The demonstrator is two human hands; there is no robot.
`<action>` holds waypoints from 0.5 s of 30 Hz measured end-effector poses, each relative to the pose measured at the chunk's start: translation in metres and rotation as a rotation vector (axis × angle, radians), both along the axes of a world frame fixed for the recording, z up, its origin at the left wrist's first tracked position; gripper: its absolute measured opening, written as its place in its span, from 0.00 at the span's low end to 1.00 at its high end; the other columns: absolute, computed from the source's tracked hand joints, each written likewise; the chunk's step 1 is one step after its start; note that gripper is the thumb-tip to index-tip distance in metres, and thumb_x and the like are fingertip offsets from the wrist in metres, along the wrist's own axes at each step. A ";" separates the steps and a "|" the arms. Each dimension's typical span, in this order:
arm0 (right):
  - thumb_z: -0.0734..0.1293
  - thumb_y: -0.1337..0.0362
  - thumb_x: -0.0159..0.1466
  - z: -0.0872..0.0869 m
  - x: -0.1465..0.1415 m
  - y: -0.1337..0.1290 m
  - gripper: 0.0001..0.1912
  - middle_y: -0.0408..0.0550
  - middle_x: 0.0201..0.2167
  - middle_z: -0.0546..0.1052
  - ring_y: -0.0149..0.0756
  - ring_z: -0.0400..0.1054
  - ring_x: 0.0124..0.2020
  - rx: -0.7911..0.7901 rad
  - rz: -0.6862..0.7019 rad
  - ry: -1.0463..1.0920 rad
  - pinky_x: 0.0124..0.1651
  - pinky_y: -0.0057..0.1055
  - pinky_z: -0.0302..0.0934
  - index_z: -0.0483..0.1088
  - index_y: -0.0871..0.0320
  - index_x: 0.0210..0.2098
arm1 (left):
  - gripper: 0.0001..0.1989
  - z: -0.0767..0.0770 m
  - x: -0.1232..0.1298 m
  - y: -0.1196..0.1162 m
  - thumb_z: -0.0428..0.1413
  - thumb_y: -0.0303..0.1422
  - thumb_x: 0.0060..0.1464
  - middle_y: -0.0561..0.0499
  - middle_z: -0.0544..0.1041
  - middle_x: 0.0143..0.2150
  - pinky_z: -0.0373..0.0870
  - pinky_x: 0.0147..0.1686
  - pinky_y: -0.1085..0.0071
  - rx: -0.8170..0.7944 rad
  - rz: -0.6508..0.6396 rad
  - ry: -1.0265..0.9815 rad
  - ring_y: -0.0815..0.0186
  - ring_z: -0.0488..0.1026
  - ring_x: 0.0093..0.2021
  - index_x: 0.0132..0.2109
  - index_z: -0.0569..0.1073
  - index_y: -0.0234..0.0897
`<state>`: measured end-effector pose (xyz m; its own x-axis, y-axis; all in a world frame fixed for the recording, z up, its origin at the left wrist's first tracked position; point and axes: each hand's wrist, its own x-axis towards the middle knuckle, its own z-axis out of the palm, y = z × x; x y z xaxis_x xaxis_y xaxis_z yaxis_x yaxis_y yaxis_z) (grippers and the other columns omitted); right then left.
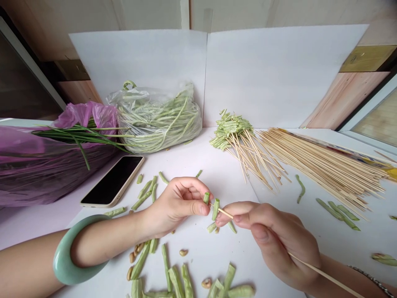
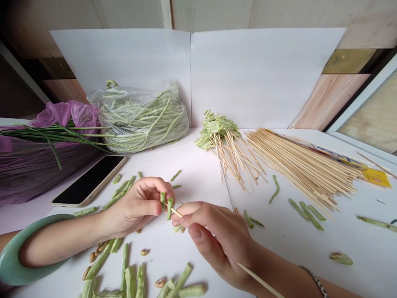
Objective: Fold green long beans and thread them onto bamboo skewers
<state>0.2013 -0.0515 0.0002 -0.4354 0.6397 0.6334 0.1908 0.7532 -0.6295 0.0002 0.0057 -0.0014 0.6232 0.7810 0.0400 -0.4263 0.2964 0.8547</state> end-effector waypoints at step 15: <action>0.54 0.64 0.72 0.001 -0.004 0.000 0.08 0.50 0.41 0.77 0.30 0.74 0.39 0.069 -0.016 -0.028 0.40 0.22 0.68 0.62 0.55 0.43 | 0.09 -0.001 0.001 0.001 0.70 0.25 0.39 0.52 0.79 0.27 0.73 0.30 0.75 0.017 -0.049 -0.066 0.70 0.75 0.27 0.29 0.77 0.33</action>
<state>0.1978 -0.0515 0.0014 -0.4435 0.6022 0.6638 0.2203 0.7911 -0.5706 0.0008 0.0068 -0.0021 0.6563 0.7485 0.0948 -0.4669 0.3043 0.8303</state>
